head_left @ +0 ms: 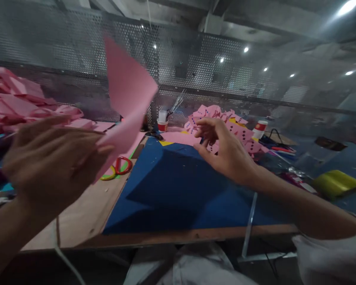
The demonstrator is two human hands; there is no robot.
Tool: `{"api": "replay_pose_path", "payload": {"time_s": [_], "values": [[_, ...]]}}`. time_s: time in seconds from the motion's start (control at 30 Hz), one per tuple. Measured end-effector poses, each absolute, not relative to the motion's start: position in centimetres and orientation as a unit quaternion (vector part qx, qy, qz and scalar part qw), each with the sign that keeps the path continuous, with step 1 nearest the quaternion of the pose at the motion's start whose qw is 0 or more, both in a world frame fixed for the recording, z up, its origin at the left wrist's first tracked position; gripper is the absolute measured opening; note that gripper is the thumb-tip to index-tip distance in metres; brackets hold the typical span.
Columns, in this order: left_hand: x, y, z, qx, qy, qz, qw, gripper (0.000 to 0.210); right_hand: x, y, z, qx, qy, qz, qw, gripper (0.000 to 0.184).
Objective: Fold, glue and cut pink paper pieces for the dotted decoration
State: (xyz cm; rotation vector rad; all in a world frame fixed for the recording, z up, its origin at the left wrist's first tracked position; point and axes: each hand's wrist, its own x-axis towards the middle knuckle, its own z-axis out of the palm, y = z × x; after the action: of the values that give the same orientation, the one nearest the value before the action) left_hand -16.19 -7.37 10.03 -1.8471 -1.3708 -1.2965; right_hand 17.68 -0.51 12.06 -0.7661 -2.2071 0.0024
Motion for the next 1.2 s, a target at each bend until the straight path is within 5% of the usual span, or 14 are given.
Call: {"api": "replay_pose_path", "payload": {"time_s": [0.07, 0.2, 0.43, 0.77, 1.0, 1.2], "values": [[-12.9, -7.6, 9.8, -0.767, -0.391, -0.385, 0.334, 0.008, 20.1, -1.9, 11.1, -0.305, -0.864, -0.018, 0.402, 0.062], [-8.0, -7.4, 7.3, -0.818, -0.311, -0.314, 0.369, 0.011, 23.7, -3.7, 8.5, -0.317, -0.873, -0.073, 0.363, 0.076], [-3.4, -8.5, 2.1, -0.863, -0.285, -0.302, 0.288, 0.007, 26.4, -5.1, 4.1, -0.293, -0.916, -0.126, 0.245, 0.045], [-1.2, -9.8, 0.2, -0.863, -0.336, -0.334, 0.173, 0.011, 25.8, -4.6, 0.8, -0.202, -0.951, -0.063, 0.225, 0.022], [-2.2, -11.4, -1.1, -0.880, -0.368, -0.292, 0.071, 0.058, 26.2, -3.8, -0.4, -0.198, -0.954, 0.020, 0.226, 0.017], [-1.7, -11.8, -1.3, -0.830, -0.403, -0.372, 0.104, 0.019, 26.0, -3.4, 0.1, -0.229, -0.946, 0.106, 0.204, 0.015]]}}
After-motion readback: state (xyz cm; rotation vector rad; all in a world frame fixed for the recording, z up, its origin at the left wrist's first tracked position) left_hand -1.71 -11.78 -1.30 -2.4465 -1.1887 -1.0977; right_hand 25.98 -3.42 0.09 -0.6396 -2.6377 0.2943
